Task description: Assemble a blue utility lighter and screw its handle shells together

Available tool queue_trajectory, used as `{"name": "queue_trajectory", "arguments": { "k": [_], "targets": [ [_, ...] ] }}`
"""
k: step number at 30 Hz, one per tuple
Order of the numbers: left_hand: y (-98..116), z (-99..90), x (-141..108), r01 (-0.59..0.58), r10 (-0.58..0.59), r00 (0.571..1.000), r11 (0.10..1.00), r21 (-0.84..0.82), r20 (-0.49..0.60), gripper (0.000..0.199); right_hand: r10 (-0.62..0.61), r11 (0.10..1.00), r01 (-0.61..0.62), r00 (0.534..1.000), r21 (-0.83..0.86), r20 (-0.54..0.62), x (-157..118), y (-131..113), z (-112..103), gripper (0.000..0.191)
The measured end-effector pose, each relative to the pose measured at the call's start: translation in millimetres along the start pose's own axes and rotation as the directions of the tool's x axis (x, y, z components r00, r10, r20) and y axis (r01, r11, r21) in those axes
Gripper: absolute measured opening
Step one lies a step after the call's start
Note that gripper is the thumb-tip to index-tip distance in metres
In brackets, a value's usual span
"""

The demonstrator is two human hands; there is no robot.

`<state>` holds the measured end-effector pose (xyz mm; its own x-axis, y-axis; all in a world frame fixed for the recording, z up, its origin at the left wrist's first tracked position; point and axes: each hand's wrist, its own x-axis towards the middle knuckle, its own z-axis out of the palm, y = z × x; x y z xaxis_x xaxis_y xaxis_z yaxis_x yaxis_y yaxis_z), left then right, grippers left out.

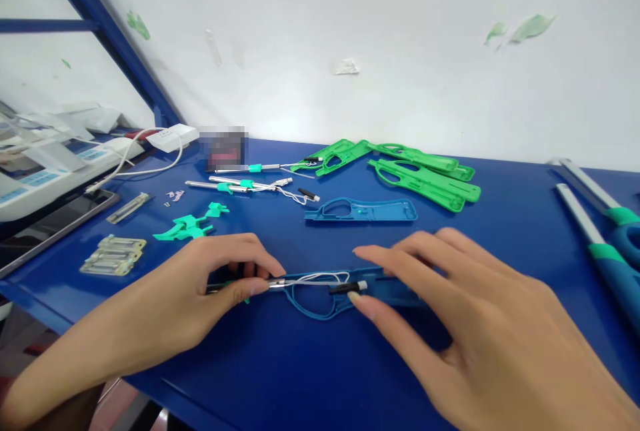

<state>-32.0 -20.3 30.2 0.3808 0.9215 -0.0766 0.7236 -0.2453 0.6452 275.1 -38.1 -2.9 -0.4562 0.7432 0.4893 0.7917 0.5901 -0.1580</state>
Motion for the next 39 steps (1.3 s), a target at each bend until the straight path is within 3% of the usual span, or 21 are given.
{"name": "queue_trajectory", "arguments": {
  "k": [4, 10, 18, 24, 31, 39],
  "targets": [
    [-0.4, -0.6, 1.2, -0.015, 0.015, 1.000, 1.000, 0.016, -0.015, 0.020, -0.018, 0.999, 0.025, 0.990, -0.043, 0.142, -9.1, 7.9, 8.1, 0.035],
    [1.3, -1.2, 4.1, 0.041, -0.041, 0.999, 0.999, 0.010, -0.018, 0.012, -0.010, 0.998, 0.022, 0.982, -0.062, 0.189, -24.6, 4.8, 18.9, 0.036],
    [7.0, 1.7, 9.3, 0.127, -0.127, 0.992, 0.992, 0.009, -0.020, 0.013, -0.008, 0.998, 0.019, 0.984, -0.059, 0.177, -24.8, -0.1, 14.0, 0.036],
    [7.8, 6.8, 8.7, 0.156, -0.153, 0.987, 0.985, 0.072, -0.039, 0.016, -0.025, 0.999, 0.019, 0.991, 0.044, 0.131, -14.0, -7.1, 8.5, 0.033],
    [3.4, 9.7, -0.2, 0.066, -0.061, 0.996, 0.994, 0.090, -0.057, 0.016, -0.003, 0.990, 0.002, 1.000, 0.140, 0.001, -4.2, -17.4, 8.4, 0.036],
    [12.9, 19.6, -0.5, -0.185, 0.204, 0.975, 0.966, 0.182, -0.090, 0.016, -0.100, 0.983, 0.098, 0.995, 0.156, 0.007, -7.2, -9.9, 8.3, 0.024]
  ]
}}
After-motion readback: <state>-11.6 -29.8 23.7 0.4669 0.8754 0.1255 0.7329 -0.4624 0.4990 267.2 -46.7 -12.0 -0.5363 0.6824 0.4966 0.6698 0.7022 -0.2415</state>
